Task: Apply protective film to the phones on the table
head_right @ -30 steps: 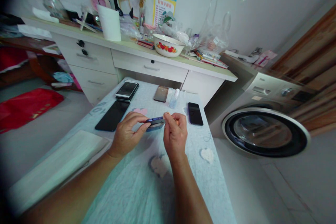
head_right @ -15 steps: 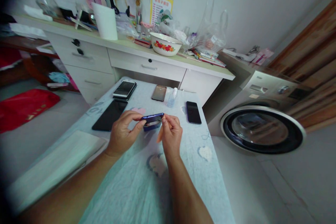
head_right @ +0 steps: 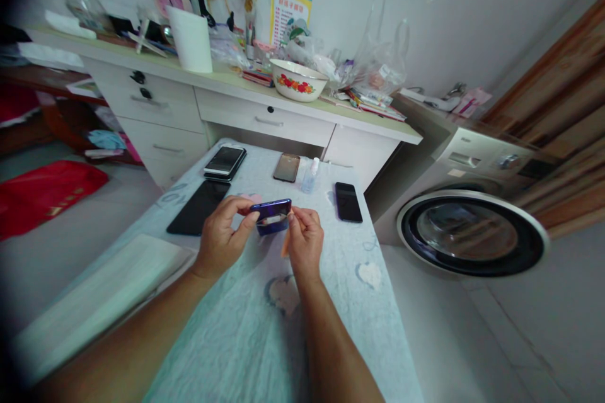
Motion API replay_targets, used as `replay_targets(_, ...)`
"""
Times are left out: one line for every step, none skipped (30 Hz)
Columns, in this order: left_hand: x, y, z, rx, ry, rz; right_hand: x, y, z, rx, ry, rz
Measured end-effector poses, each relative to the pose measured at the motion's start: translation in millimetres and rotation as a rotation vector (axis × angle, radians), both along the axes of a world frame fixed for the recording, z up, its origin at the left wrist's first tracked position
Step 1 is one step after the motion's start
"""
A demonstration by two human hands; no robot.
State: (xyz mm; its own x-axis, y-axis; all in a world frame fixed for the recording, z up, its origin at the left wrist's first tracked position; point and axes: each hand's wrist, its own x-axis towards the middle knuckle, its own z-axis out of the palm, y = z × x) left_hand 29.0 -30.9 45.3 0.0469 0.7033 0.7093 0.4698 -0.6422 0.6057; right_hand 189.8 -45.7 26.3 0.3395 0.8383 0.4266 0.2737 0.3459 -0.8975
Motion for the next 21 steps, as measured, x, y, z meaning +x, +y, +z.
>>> replay_targets(0, 0, 0.6, 0.0, 0.003, -0.006, 0, -1, 4.4, 0.014, 0.002, 0.007)
replay_targets(1, -1, 1.3, 0.001, 0.007, -0.014, -1, -3, 8.8, 0.038, 0.005, 0.005)
replay_targets(1, -1, 2.0, 0.002, 0.011, -0.023, -1, -4, 12.9, 0.061, 0.007, -0.001)
replay_targets(2, -2, 2.6, 0.003, 0.014, -0.033, -1, -5, 16.5, 0.072, 0.009, -0.013)
replay_targets(2, -2, 3.1, 0.006, 0.016, -0.041, -2, -6, 19.3, 0.088, 0.001, -0.019)
replay_targets(2, -2, 3.3, 0.008, 0.017, -0.047, -2, -6, 21.2, 0.1, -0.001, -0.025)
replay_targets(2, -2, 3.3, 0.01, 0.015, -0.051, -2, -7, 22.0, 0.105, -0.004, -0.025)
replay_targets(2, -2, 3.0, 0.009, 0.012, -0.054, -3, -7, 21.6, 0.103, -0.007, -0.023)
replay_targets(2, -2, 2.5, 0.005, 0.007, -0.056, -3, -6, 20.1, 0.095, -0.007, -0.02)
replay_targets(1, -2, 1.8, 0.001, 0.002, -0.055, -3, -5, 17.5, 0.083, -0.006, -0.014)
replay_targets(1, -1, 1.2, -0.006, -0.003, -0.052, -3, -4, 14.1, 0.066, -0.005, -0.008)
replay_targets(0, -1, 0.5, -0.012, -0.008, -0.047, -2, -3, 10.1, 0.052, -0.001, -0.002)
replay_targets(0, 0, 0.0, -0.018, -0.015, -0.04, -2, -1, 5.7, 0.036, -0.003, 0.007)
replay_targets(-1, 1, -0.4, -0.026, -0.024, -0.033, -2, 1, 1.2, 0.015, -0.011, 0.019)
replay_targets(-2, 1, -0.7, -0.033, -0.034, -0.026, -1, 2, -3.1, -0.005, -0.018, 0.022)
replay_targets(-3, 2, -1.0, -0.041, -0.044, -0.019, 0, 4, -7.2, -0.027, -0.028, 0.027)
replay_targets(-4, 3, -1.3, -0.051, -0.052, -0.014, 0, 5, -11.0, -0.044, -0.039, 0.034)
replay_targets(-4, 4, -1.7, -0.059, -0.058, -0.009, 1, 6, -14.4, -0.062, -0.053, 0.041)
replay_targets(-5, 4, -2.2, -0.068, -0.064, -0.006, 2, 7, -17.5, -0.077, -0.062, 0.042)
replay_targets(-6, 5, -2.8, -0.074, -0.069, -0.005, 2, 8, -20.1, -0.091, -0.068, 0.045)
replay_targets(-6, 6, -3.4, -0.076, -0.075, -0.002, 3, 9, -22.3, -0.103, -0.07, 0.045)
